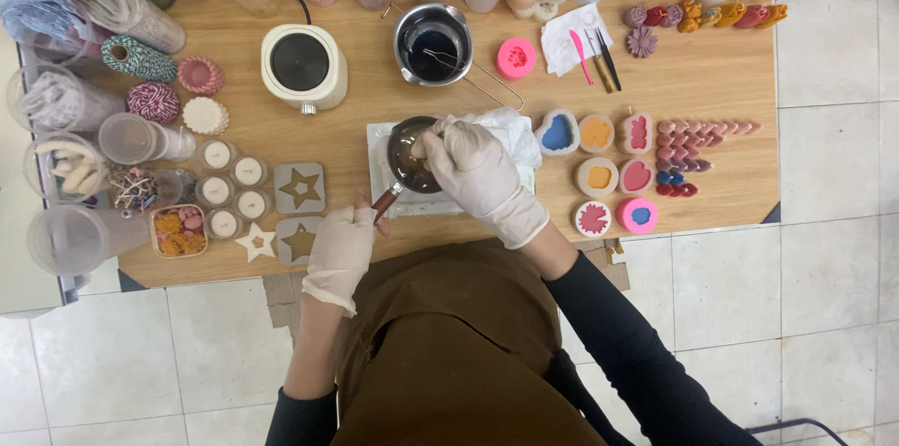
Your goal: The person stirs a melted wax mixture in a small metal pot with a wooden stick and kemudian removes a finished candle from a silicone flower mold by hand.
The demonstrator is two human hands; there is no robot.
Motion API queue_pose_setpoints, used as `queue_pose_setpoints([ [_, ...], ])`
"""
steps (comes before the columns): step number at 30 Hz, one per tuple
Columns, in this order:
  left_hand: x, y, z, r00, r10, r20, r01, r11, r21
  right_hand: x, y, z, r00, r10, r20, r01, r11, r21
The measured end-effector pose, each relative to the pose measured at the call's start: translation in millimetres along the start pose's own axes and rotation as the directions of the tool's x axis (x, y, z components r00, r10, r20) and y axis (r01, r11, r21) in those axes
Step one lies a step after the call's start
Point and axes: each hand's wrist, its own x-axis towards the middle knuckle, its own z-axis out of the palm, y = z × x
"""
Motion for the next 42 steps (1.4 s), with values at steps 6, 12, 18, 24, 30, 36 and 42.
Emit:
queue_pose_setpoints([
  [6, -4.4, 9.0, -2.9, 0.998, -0.055, -0.006, 0.055, 0.998, 0.043, -7.1, 0.4, -6.1, 0.98, -0.197, 0.039, 0.197, 0.98, -0.013],
  [12, -1.7, 2.1, -3.2, 0.998, -0.063, 0.011, 0.062, 0.998, 0.016, -11.0, 1.4, -14.0, 0.978, -0.205, 0.029, 0.204, 0.978, 0.036],
  [18, 0.8, 1.3, -1.1, 1.0, -0.003, 0.015, 0.002, 1.0, 0.023, -10.5, 4.0, -15.5, 0.975, -0.223, 0.002, 0.222, 0.969, -0.111],
  [24, -1.7, 4.0, -0.4, 0.999, -0.032, -0.004, 0.032, 0.998, 0.049, -15.9, 9.0, -17.4, 0.977, -0.214, -0.005, 0.211, 0.964, -0.164],
  [30, 1.3, 6.8, -0.9, 0.998, -0.068, -0.012, 0.069, 0.986, 0.151, -11.3, 23.0, -15.4, 0.979, -0.204, 0.031, 0.202, 0.914, -0.352],
  [36, -6.6, 14.5, -7.0, 0.996, -0.086, 0.0, 0.084, 0.977, 0.195, -9.7, 18.9, -15.5, 0.955, -0.296, 0.034, 0.287, 0.884, -0.368],
  [42, -9.7, 7.8, -6.4, 0.999, -0.048, 0.01, 0.046, 0.989, 0.14, -10.1, 12.0, -16.5, 0.967, -0.244, 0.075, 0.25, 0.848, -0.467],
])
